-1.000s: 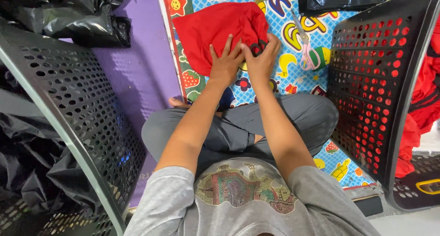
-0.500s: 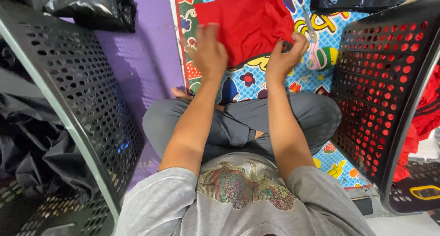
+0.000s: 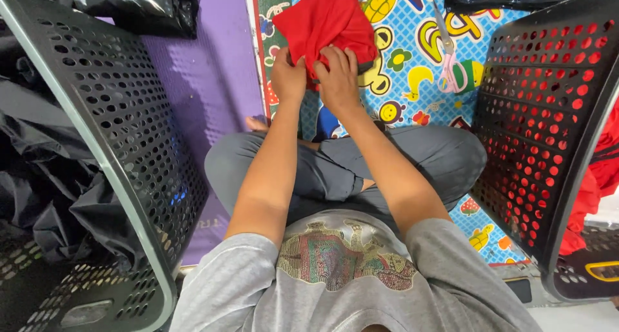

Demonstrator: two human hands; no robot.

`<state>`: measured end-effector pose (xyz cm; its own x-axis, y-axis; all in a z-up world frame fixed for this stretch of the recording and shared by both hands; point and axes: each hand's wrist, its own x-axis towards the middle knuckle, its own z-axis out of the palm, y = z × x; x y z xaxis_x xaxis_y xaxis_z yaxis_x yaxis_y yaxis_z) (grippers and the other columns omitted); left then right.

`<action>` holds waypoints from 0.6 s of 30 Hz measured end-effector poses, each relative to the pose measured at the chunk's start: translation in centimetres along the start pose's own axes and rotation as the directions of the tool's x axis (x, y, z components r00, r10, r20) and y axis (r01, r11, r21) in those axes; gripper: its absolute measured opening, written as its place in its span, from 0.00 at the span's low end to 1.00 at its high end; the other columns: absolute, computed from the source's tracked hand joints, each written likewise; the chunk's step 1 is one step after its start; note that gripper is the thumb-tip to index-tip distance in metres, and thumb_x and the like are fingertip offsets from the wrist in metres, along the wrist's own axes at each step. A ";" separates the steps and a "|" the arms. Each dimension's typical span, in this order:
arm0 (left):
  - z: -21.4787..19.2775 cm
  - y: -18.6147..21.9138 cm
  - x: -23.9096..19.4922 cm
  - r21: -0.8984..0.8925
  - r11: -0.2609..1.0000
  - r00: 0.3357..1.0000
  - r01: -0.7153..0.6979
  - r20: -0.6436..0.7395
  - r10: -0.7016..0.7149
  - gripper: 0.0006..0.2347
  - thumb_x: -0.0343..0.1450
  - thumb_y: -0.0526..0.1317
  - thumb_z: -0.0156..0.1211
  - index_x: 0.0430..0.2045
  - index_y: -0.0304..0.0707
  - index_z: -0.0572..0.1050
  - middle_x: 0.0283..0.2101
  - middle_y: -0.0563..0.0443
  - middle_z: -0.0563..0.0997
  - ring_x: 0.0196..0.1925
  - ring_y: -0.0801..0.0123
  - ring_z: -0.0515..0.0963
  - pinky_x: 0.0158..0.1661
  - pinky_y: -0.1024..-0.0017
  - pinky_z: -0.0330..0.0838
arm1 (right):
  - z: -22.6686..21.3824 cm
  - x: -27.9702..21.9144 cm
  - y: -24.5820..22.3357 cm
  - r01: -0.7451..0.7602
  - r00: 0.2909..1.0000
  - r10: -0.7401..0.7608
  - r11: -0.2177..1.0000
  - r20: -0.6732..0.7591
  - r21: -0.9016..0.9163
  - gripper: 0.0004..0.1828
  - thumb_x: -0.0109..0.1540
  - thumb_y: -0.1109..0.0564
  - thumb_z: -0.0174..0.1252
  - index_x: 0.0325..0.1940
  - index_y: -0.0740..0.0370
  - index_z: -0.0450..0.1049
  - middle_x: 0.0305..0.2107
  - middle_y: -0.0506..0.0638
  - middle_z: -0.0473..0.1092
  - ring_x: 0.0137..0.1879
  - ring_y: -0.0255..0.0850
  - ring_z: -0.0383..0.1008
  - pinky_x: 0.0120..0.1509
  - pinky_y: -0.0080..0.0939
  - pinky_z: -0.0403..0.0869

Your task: The person folds a red garment, cuts a small piece of its black elastic band with scissors, and then folds the garment into a compact square. They place the folded item into a clear plastic bag and then into a black plastic bag.

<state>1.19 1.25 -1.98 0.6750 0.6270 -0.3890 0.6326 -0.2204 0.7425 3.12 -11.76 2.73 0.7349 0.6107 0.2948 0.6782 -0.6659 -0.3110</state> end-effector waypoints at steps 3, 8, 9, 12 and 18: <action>-0.1 0.5 -0.5 -0.145 0.989 0.999 0.040 -0.025 -0.044 0.15 0.72 0.48 0.56 0.48 0.41 0.75 0.41 0.51 0.85 0.42 0.64 0.84 0.43 0.70 0.76 | -0.1 0.0 -0.1 -0.045 0.999 0.044 0.999 0.023 0.030 0.25 0.47 0.68 0.71 0.47 0.64 0.72 0.56 0.61 0.65 0.66 0.58 0.65 0.75 0.61 0.53; -0.2 0.7 -0.7 -0.170 0.984 0.998 -0.060 0.009 0.062 0.23 0.68 0.43 0.63 0.58 0.42 0.67 0.46 0.47 0.82 0.46 0.61 0.83 0.46 0.68 0.77 | 0.2 0.2 0.0 -0.066 0.998 0.064 0.988 0.017 0.143 0.26 0.50 0.70 0.64 0.52 0.68 0.70 0.58 0.64 0.63 0.66 0.62 0.63 0.77 0.63 0.54; 0.2 0.0 -0.5 -0.094 0.990 0.995 -0.101 0.016 0.103 0.27 0.66 0.38 0.66 0.61 0.43 0.63 0.49 0.46 0.81 0.48 0.58 0.84 0.47 0.66 0.78 | 0.4 0.1 0.1 -0.088 0.995 0.078 0.981 0.061 0.174 0.28 0.50 0.70 0.63 0.55 0.70 0.70 0.60 0.65 0.62 0.69 0.62 0.61 0.78 0.63 0.52; -0.2 0.4 -0.4 -0.128 0.991 0.999 -0.048 0.006 0.049 0.29 0.65 0.34 0.67 0.57 0.53 0.56 0.43 0.47 0.80 0.42 0.58 0.86 0.41 0.62 0.79 | 0.2 -0.7 0.0 -0.047 0.999 0.043 0.986 0.028 0.160 0.28 0.52 0.70 0.65 0.56 0.71 0.70 0.59 0.66 0.64 0.71 0.64 0.61 0.79 0.72 0.45; -0.2 1.0 -1.3 -0.160 0.948 0.960 -0.275 -0.105 0.261 0.09 0.68 0.36 0.64 0.36 0.44 0.69 0.37 0.54 0.75 0.40 0.64 0.76 0.44 0.69 0.71 | -0.1 -1.6 -0.4 -0.063 0.998 0.065 0.992 -0.011 0.109 0.17 0.57 0.68 0.67 0.50 0.66 0.76 0.57 0.61 0.66 0.68 0.60 0.64 0.77 0.75 0.45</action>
<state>0.89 0.33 -0.59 0.7728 0.6227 -0.1224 0.3532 -0.2618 0.8982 1.72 -12.52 2.46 0.7772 0.5613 0.2844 0.6270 -0.6527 -0.4253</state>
